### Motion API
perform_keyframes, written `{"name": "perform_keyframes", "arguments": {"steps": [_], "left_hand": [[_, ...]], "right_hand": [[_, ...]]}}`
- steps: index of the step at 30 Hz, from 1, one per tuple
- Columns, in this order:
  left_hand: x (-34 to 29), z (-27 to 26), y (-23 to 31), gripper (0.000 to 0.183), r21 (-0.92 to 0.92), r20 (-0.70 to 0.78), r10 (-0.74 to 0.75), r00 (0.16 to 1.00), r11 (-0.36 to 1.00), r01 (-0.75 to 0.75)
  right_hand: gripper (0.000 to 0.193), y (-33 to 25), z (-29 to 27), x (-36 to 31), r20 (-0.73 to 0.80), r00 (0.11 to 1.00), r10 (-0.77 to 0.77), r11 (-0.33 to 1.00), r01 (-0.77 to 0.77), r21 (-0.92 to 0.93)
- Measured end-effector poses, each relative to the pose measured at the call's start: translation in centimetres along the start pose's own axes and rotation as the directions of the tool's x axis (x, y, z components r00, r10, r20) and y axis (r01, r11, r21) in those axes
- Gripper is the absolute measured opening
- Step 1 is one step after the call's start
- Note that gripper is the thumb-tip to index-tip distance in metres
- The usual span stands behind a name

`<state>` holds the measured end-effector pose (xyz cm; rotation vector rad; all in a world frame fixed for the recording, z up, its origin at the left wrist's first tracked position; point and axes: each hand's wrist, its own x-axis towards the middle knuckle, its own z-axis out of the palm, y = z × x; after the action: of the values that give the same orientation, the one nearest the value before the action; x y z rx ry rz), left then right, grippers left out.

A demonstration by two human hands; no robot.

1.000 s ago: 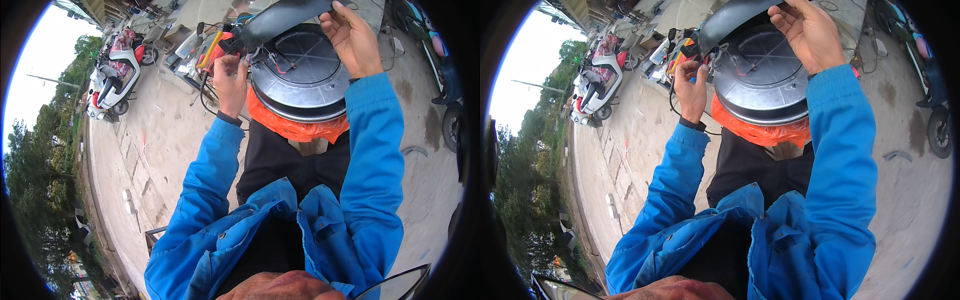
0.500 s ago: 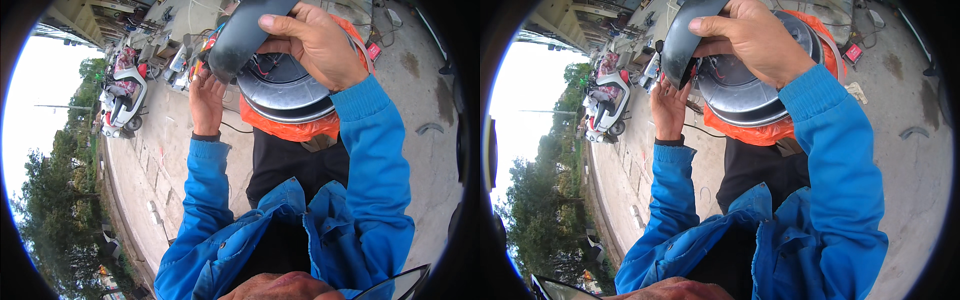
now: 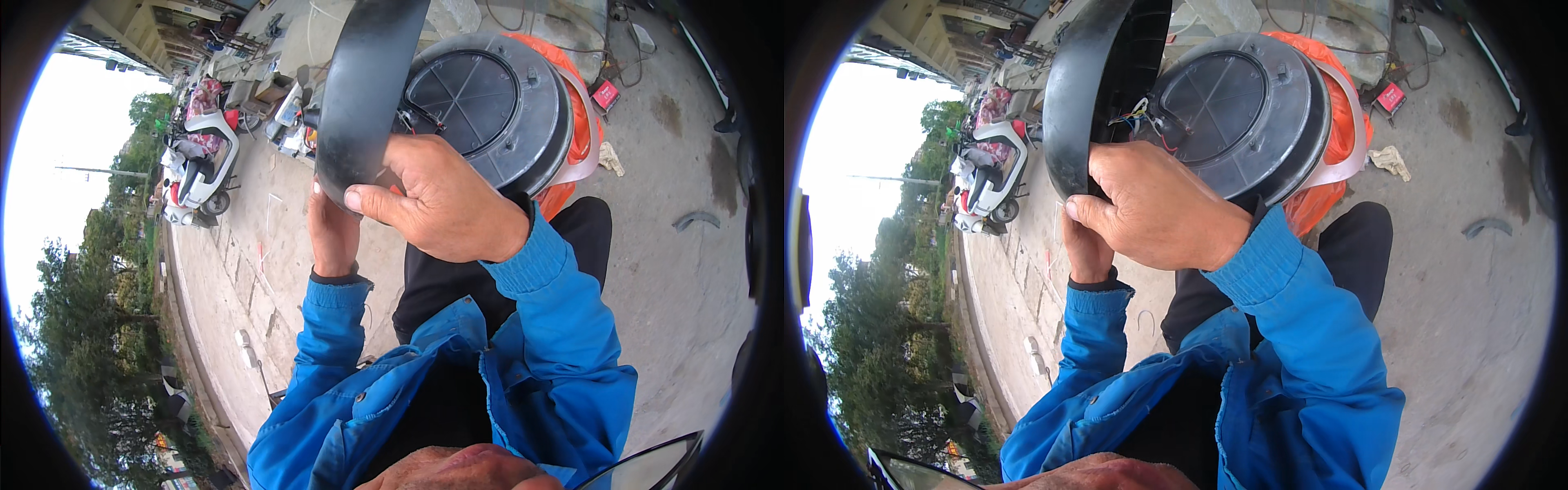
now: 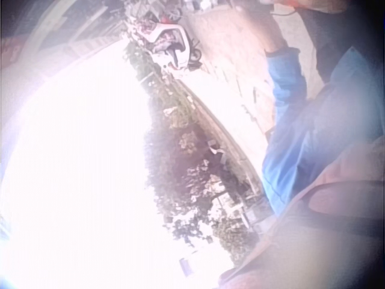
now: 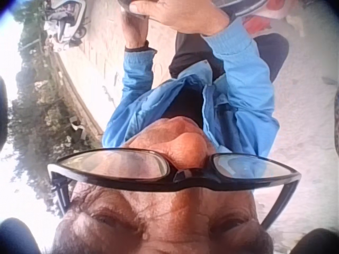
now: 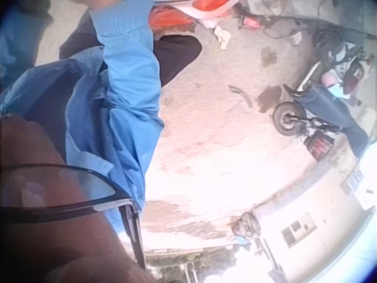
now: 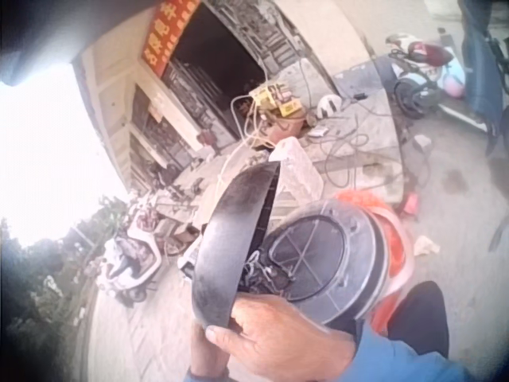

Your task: The person works on a small black circular electronic device, manipulating internal wires and components with their hands and a screwdriver. They repeatedly open and close the device's cover, adjust wiring, and use a multimeter to test connections.

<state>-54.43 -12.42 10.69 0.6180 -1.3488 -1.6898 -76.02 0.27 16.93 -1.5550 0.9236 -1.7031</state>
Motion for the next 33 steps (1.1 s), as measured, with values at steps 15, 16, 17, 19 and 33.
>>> {"name": "perform_keyframes", "arguments": {"steps": [15,16,17,19,33], "left_hand": [[-2.0,4.6,2.0,0.071,0.818,0.118,0.585,0.803,0.402,-0.412],[-1.7,4.7,2.0,0.071,0.823,0.139,0.584,0.800,0.381,-0.422],[-1.4,4.9,2.1,0.071,0.826,0.161,0.585,0.795,0.361,-0.433],[-1.3,5.4,2.4,0.071,0.870,0.186,0.554,0.812,0.290,-0.398],[0.8,4.3,4.6,0.062,0.884,0.146,0.601,0.786,0.278,-0.377]], "right_hand": [[0.021,0.2,2.4,2.2,-0.107,0.994,-0.030,0.999,0.026,-0.037],[0.024,0.1,2.3,2.1,-0.124,0.991,-0.053,0.997,0.047,-0.056],[0.026,0.1,1.8,2.0,-0.139,0.987,-0.079,0.995,0.068,-0.078],[0.031,-0.2,0.4,1.7,-0.145,0.985,-0.088,0.990,0.071,-0.118],[0.048,3.4,-11.3,-4.5,-0.534,0.845,0.006,0.570,-0.442,-0.692]]}}
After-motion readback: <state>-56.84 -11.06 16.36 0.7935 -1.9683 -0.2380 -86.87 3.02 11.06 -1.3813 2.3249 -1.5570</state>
